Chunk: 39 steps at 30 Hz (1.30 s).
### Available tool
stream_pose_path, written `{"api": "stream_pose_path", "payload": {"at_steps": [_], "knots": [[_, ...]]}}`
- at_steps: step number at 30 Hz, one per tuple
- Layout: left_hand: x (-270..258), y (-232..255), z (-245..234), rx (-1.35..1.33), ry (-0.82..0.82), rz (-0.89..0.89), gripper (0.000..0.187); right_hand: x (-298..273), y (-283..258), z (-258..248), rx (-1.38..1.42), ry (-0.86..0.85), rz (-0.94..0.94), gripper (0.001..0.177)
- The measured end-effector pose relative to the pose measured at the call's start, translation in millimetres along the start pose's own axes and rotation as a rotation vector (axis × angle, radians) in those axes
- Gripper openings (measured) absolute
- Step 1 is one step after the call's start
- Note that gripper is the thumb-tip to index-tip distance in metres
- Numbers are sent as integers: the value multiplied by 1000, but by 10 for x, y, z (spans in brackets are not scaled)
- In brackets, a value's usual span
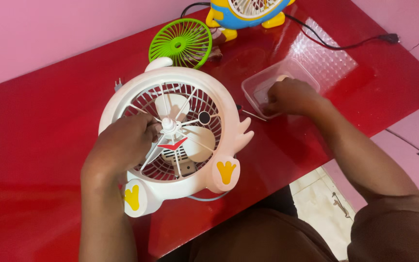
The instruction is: The person uses a screwdriver to remove screws from the front grille of a white duck-shaped electric fan. They then detach the grille and remove the central cap from the fan blades, leaving the fan partially disassembled on the table.
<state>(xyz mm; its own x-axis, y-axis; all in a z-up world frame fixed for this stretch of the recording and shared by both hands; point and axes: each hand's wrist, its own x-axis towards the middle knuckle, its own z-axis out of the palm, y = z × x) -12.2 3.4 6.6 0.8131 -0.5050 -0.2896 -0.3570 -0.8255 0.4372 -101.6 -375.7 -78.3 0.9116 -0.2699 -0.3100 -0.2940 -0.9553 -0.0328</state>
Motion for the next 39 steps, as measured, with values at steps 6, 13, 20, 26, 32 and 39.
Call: {"api": "stream_pose_path", "payload": {"at_steps": [6,13,20,26,32,39], "knots": [[-6,22,-6,-24,-7,-34,27,67,30,28,133,212,-237,18],[-6,36,-15,-30,-6,-14,26,54,150,-113,193,253,-164,22],[2,-31,30,-43,46,41,26,113,-80,51,114,233,-203,19],[54,-80,80,-2,60,51,26,210,25,121,185,186,-195,20],[70,-109,115,13,55,74,25,87,-18,-4,102,238,-223,19],[141,-153,149,59,91,123,23,-417,-629,-584,498,597,-398,23]]}}
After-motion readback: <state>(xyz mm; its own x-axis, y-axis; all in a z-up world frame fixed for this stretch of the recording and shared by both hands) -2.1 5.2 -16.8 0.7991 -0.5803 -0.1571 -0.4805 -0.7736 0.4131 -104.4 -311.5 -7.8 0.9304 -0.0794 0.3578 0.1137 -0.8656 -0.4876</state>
